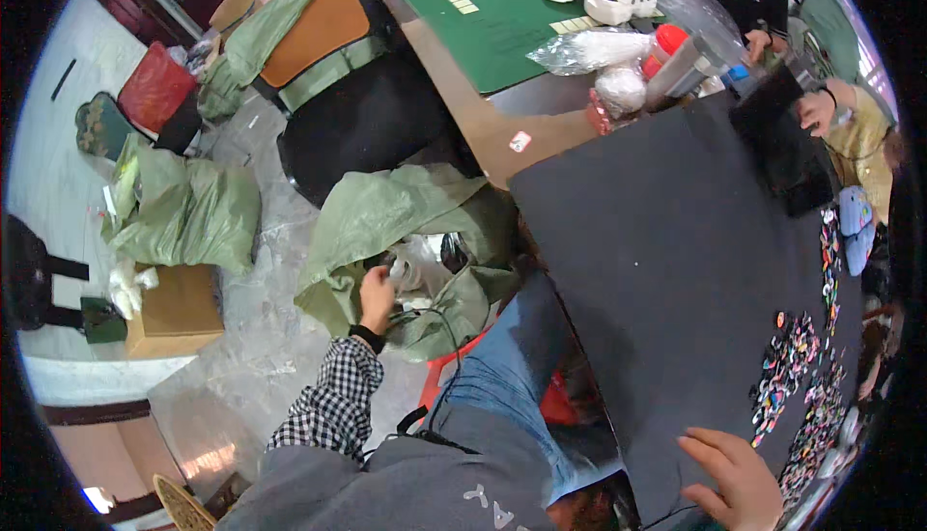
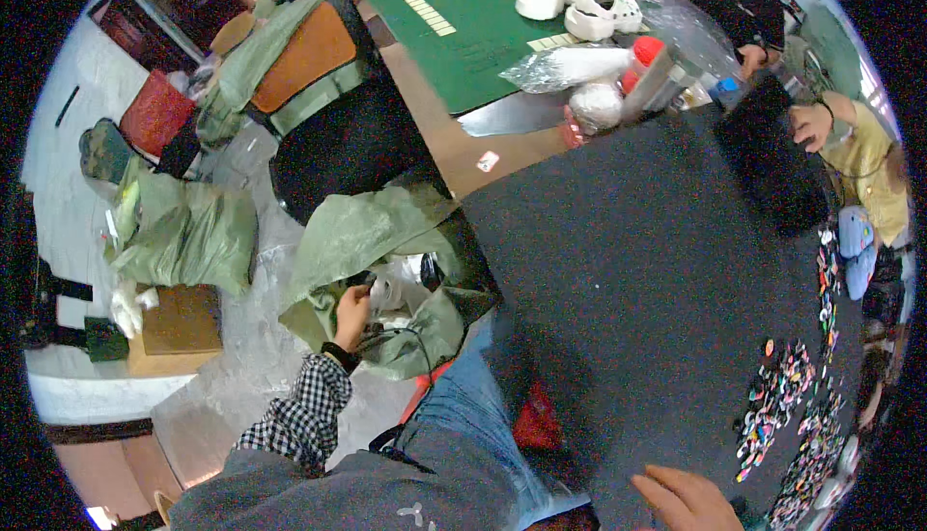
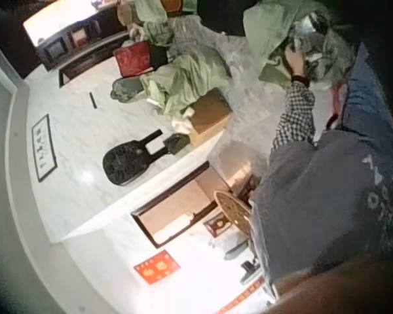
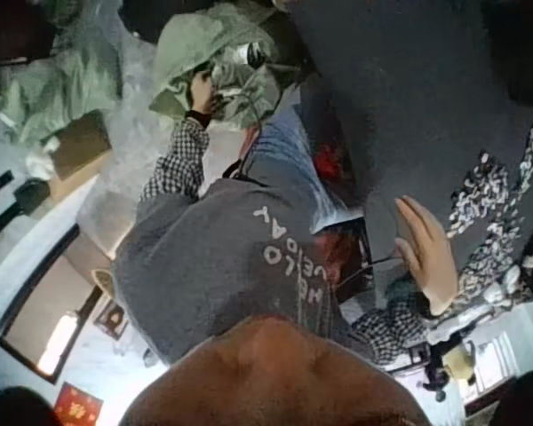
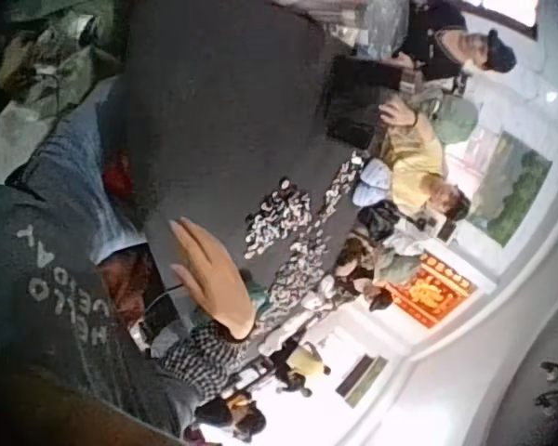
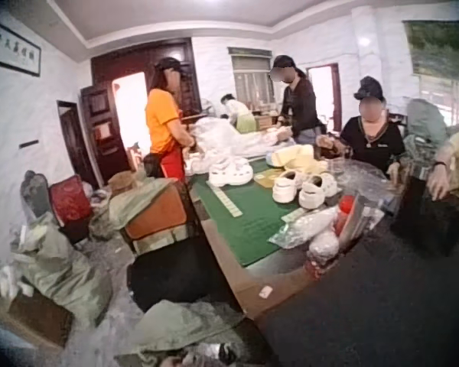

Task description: Attaching decorative charms to the holes of foam clogs.

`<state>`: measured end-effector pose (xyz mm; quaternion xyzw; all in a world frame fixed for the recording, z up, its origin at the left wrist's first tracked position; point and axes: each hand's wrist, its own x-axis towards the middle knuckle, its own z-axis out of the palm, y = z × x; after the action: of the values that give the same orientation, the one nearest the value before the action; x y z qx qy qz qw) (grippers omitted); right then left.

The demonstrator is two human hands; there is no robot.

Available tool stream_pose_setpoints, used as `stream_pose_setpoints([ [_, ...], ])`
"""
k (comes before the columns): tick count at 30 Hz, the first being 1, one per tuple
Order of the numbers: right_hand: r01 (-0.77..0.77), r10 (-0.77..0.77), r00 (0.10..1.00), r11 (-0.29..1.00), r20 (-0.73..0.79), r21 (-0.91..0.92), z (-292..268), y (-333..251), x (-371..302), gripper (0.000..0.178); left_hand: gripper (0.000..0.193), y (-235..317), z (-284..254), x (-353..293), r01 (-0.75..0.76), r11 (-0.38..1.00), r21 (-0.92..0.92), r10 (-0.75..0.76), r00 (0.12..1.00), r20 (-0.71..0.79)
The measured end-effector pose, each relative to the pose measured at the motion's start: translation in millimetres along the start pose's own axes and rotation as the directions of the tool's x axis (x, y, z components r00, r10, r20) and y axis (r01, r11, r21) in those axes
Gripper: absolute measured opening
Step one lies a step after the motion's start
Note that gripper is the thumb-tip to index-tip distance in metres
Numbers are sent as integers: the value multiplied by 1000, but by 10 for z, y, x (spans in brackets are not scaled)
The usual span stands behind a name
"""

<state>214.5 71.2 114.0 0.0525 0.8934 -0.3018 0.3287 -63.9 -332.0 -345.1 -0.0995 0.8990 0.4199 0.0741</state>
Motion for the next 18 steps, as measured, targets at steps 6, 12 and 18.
stream_pose_setpoints([
  [6, -323, 355, 918, 928, -178, 187, 303, 120, -604, 48, 38, -426, 186, 332, 55, 981, 185, -93, 975, 203],
  [12, -431, 544, 766, 830, -343, 354, 633, -138, -1307, 57, 50, -263, 552, 24, -23, 783, 622, -50, 994, 100],
  [18, -312, 462, 850, 828, -252, 465, 975, -192, -1006, 44, 26, -640, 256, 441, -63, 860, 507, 45, 998, 48],
])
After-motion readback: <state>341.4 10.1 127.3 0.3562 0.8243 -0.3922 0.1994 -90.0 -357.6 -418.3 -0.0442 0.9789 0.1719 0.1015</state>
